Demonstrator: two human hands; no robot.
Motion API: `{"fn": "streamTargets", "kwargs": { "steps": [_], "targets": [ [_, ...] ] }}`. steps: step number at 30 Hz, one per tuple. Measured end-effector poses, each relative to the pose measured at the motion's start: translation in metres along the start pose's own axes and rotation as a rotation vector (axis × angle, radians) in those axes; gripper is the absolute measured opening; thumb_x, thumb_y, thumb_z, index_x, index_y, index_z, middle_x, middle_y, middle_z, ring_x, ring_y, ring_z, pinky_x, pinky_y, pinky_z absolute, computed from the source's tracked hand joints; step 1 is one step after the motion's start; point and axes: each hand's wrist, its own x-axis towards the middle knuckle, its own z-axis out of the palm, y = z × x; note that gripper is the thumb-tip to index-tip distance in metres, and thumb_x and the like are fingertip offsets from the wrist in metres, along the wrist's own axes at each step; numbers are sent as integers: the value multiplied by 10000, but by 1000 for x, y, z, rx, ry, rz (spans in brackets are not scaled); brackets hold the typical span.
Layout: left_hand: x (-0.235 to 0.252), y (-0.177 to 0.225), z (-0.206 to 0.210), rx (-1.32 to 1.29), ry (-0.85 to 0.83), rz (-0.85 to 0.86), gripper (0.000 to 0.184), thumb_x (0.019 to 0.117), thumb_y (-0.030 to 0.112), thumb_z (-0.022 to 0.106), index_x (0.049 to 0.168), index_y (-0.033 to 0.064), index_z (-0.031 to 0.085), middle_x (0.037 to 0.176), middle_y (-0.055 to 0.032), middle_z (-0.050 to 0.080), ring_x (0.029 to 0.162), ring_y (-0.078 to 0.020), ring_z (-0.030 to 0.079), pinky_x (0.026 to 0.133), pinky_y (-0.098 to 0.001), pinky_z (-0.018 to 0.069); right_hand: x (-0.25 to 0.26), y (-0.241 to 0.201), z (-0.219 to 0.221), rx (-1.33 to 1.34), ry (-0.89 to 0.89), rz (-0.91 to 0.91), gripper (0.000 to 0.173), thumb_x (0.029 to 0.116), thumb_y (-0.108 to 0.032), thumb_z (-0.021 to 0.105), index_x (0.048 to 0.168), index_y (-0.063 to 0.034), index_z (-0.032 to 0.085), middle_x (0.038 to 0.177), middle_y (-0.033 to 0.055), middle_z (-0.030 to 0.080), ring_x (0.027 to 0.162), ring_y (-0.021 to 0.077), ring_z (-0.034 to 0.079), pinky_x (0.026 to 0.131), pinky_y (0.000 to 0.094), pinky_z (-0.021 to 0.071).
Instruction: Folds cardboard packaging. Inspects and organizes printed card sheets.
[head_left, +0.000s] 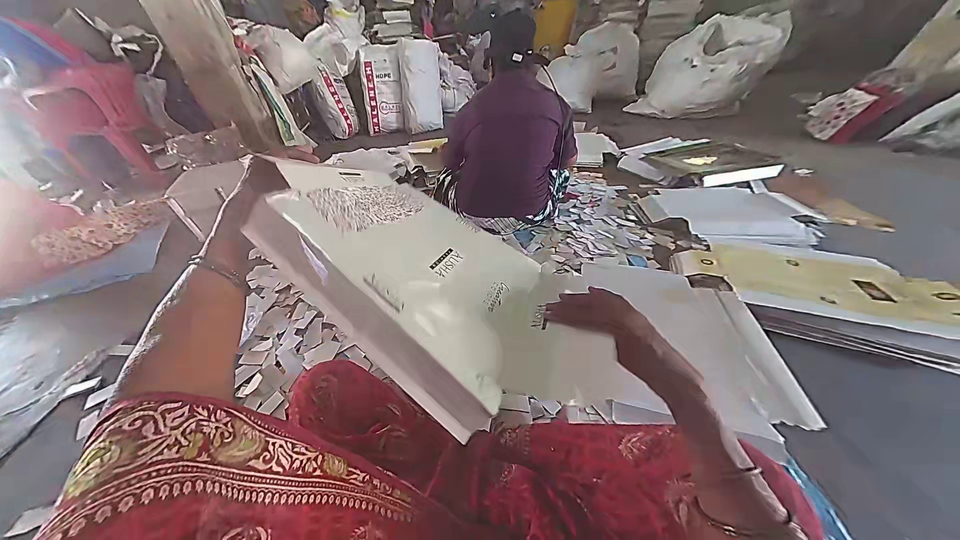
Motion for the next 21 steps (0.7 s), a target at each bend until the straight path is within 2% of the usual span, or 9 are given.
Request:
{"fn": "streamTargets", "kwargs": {
  "steps": [1, 2, 3, 5, 8, 11, 15, 18, 21],
  "targets": [
    [48, -44, 14, -136, -176, 196, 319, 1044, 27, 416, 1332, -51, 528, 1277, -146, 592, 1125, -105, 558, 974, -250, 447, -3, -1, 13, -112, -19, 34, 447, 953, 59, 468, 1188, -172, 771, 1265, 33, 723, 1276, 291, 621, 1125, 637, 377],
    [96, -88, 32, -304, -368, 316, 367, 1059, 97, 401, 1384, -38, 506, 1309, -117, 609, 1137, -78, 595, 967, -245, 499, -7, -3, 27, -193, -51, 69, 481, 930, 117, 486, 1172, -181, 776, 1251, 36, 728, 1270, 313, 623, 1120, 662, 370],
    [120, -114, 55, -470, -422, 268, 377, 1074, 172, 413, 1402, 13, 509, 1275, -79, 641, 1085, -70, 638, 916, -264, 547, -9, -5, 43, -256, -95, 98, 496, 908, 155, 502, 1168, -169, 773, 1243, 56, 730, 1258, 340, 626, 1108, 668, 376],
    [114, -124, 83, -691, -440, -73, 394, 1104, 260, 371, 1471, 156, 469, 1288, -17, 645, 1099, -100, 645, 930, -325, 558, -12, -6, 76, -360, -175, 105, 461, 880, 177, 554, 1158, -128, 760, 1213, 112, 732, 1198, 397, 650, 1040, 671, 437],
    [81, -109, 115, -760, -325, -473, 294, 1115, 334, 309, 1251, 191, 527, 1014, 14, 649, 906, -110, 647, 782, -330, 559, -12, -10, 116, -457, -351, 155, 407, 888, 139, 597, 1177, -104, 750, 1207, 157, 728, 1148, 428, 667, 981, 649, 480],
    [80, -134, 141, -830, -399, -505, 545, 1074, 578, 236, 1346, 209, 530, 1164, -16, 679, 1071, -173, 658, 898, -424, 560, -8, -13, 136, -535, -546, 213, 391, 910, 134, 575, 1197, -84, 727, 1199, 182, 715, 1127, 435, 661, 975, 627, 490],
    [90, -169, 157, -717, -545, -402, 819, 980, 767, 248, 1513, 175, 438, 1396, -81, 604, 1277, -236, 587, 1042, -501, 505, -14, -12, 146, -542, -553, 133, 398, 852, 162, 639, 1167, -61, 739, 1121, 211, 726, 1059, 445, 684, 913, 631, 520],
    [87, -160, 158, -596, -618, -430, 800, 1012, 718, 206, 1514, 130, 415, 1369, -113, 612, 1235, -231, 608, 1011, -454, 518, -17, -12, 154, -565, -554, 100, 405, 844, 155, 650, 1170, -68, 742, 1073, 203, 729, 989, 422, 699, 859, 596, 538],
    [87, -158, 170, -331, -551, -447, 722, 1048, 579, 421, 1509, 25, 396, 1424, -215, 538, 1283, -309, 555, 1049, -500, 470, -18, -10, 160, -592, -511, 80, 394, 842, 154, 650, 1151, -69, 748, 1037, 189, 734, 916, 405, 707, 787, 558, 555]
  ]
}}
